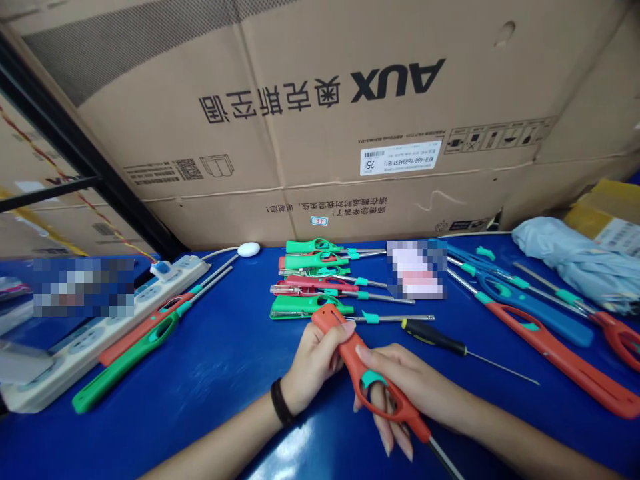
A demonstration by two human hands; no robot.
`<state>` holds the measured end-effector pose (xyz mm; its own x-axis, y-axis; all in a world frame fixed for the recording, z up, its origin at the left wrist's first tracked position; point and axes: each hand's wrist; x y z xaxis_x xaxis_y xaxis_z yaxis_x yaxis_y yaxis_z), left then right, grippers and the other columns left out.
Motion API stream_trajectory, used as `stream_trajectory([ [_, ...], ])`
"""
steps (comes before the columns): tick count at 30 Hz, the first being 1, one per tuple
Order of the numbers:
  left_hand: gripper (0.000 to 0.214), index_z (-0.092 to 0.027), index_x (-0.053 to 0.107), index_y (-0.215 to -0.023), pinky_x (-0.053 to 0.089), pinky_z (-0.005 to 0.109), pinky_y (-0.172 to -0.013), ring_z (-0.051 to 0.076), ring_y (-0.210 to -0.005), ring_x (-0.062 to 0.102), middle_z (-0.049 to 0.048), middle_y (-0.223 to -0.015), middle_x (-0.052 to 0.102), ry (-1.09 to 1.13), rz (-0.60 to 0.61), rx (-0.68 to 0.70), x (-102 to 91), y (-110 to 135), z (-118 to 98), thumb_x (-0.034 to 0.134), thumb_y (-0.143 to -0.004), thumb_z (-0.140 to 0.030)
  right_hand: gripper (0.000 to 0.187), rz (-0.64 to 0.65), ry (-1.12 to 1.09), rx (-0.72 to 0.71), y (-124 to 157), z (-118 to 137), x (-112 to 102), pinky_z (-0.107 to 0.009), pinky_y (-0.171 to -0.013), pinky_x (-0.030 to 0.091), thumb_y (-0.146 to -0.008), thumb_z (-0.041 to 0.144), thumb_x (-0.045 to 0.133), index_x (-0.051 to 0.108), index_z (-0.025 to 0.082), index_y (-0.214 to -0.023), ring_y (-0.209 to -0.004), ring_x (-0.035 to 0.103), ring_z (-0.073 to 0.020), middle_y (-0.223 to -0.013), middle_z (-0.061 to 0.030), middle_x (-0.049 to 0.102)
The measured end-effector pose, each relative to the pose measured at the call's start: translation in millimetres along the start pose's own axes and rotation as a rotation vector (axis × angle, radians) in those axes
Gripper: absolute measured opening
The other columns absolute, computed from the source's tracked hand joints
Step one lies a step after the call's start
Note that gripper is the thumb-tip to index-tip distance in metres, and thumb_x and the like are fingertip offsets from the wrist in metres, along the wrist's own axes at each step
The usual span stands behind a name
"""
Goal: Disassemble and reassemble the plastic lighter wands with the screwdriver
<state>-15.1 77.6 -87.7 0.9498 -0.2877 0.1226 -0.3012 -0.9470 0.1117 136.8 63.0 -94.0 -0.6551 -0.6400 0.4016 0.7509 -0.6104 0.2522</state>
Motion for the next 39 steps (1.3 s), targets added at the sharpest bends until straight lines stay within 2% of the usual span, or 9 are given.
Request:
stream_trajectory([
  [3, 0.052, -0.016, 0.044, -0.046, 0.015, 0.020, -0.037, 0.003, -0.034, 0.020, -0.0083, -0.036, 0.027, 0.010, -0.001, -0.012, 0.2, -1, -4, 0.056, -0.076, -0.057, 0.058, -0.039, -0.024, -0.019, -1, -1, -1, -0.015, -0.027, 0.031, -0.083, 0.065, 0.043, 0.056, 0.011, -0.063, -0.022, 0.043, -0.0073, -0.041, -0.0031, 0.060],
  [10, 0.051, -0.014, 0.049, -0.051, 0.016, 0.020, -0.039, 0.004, -0.036, 0.024, -0.0061, -0.040, 0.034, 0.024, -0.010, -0.023, 2.8, 0, -2, 0.059, -0.073, -0.059, 0.050, -0.047, 0.023, -0.025, 3, 5, 2, -0.015, -0.029, 0.032, -0.083, 0.061, 0.049, 0.052, 0.013, -0.067, -0.023, 0.044, -0.0068, -0.045, -0.0021, 0.064],
  [15, 0.060, -0.019, 0.030, -0.041, 0.017, 0.020, -0.037, 0.003, -0.031, 0.020, -0.0081, -0.032, 0.025, 0.077, -0.065, 0.015, -1.5, -4, 0, 0.052, -0.078, -0.061, 0.060, -0.160, -0.076, 0.109, 4, 13, -5, -0.017, -0.029, 0.029, -0.089, 0.063, 0.032, 0.057, 0.013, -0.066, -0.025, 0.042, -0.0063, -0.042, -0.0002, 0.059],
  [18, 0.062, -0.019, 0.031, -0.039, 0.020, 0.021, -0.038, 0.004, -0.030, 0.024, -0.0068, -0.030, 0.028, 0.082, -0.066, 0.046, -5.7, -5, 2, 0.051, -0.078, -0.062, 0.056, -0.139, -0.113, 0.128, 4, 14, -10, -0.016, -0.029, 0.028, -0.092, 0.055, 0.034, 0.057, 0.013, -0.063, -0.026, 0.041, -0.0059, -0.037, 0.0014, 0.052],
  [22, 0.063, -0.015, 0.047, -0.041, 0.023, 0.021, -0.038, 0.005, -0.031, 0.033, -0.0015, -0.033, 0.041, 0.048, -0.015, 0.075, -7.1, -3, 2, 0.050, -0.077, -0.066, 0.042, -0.082, -0.236, 0.055, 4, 11, -13, -0.014, -0.029, 0.027, -0.091, 0.048, 0.043, 0.061, 0.012, -0.078, -0.024, 0.034, -0.0057, -0.033, 0.0066, 0.044],
  [28, 0.051, -0.014, 0.055, -0.067, 0.020, 0.018, -0.035, 0.005, -0.033, 0.030, -0.0079, -0.039, 0.038, 0.052, -0.004, 0.101, -3.4, -3, -4, 0.057, -0.073, -0.065, 0.040, 0.100, -0.209, 0.131, 13, 14, -14, -0.015, -0.027, 0.026, -0.093, 0.046, 0.039, 0.060, 0.014, -0.084, -0.023, 0.028, -0.0065, -0.033, 0.0093, 0.039],
  [31, 0.050, -0.015, 0.051, -0.065, 0.017, 0.018, -0.036, 0.004, -0.034, 0.025, -0.0093, -0.040, 0.033, 0.057, -0.025, 0.109, -4.2, -6, -3, 0.060, -0.072, -0.063, 0.054, 0.038, -0.023, 0.127, 17, 17, -12, -0.018, -0.032, 0.034, -0.093, 0.056, 0.028, 0.060, 0.013, -0.089, -0.026, 0.040, -0.0083, -0.040, 0.0050, 0.051],
  [34, 0.049, -0.015, 0.046, -0.059, 0.027, 0.019, -0.040, 0.005, -0.041, 0.036, -0.0044, -0.048, 0.044, 0.051, -0.056, 0.124, -5.7, -9, 0, 0.064, -0.072, -0.060, 0.064, -0.095, 0.233, 0.006, 17, 17, -8, -0.021, -0.041, 0.043, -0.089, 0.066, 0.022, 0.058, 0.013, -0.080, -0.037, 0.054, -0.0104, -0.051, -0.0019, 0.062],
  [39, 0.047, -0.015, 0.046, -0.059, 0.028, 0.019, -0.043, 0.006, -0.044, 0.037, -0.0045, -0.050, 0.043, 0.021, -0.037, 0.116, -6.4, -5, 1, 0.067, -0.071, -0.055, 0.052, -0.296, 0.382, -0.008, 12, 12, 0, -0.016, -0.030, 0.031, -0.085, 0.067, 0.036, 0.049, 0.018, -0.082, -0.027, 0.046, -0.0090, -0.044, 0.0021, 0.061],
])
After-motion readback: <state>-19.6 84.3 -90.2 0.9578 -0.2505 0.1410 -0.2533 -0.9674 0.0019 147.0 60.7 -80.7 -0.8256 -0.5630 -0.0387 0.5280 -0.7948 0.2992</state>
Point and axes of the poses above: each hand's wrist, its own y-axis away from the middle knuckle, its own x-axis out of the palm, z = x × y
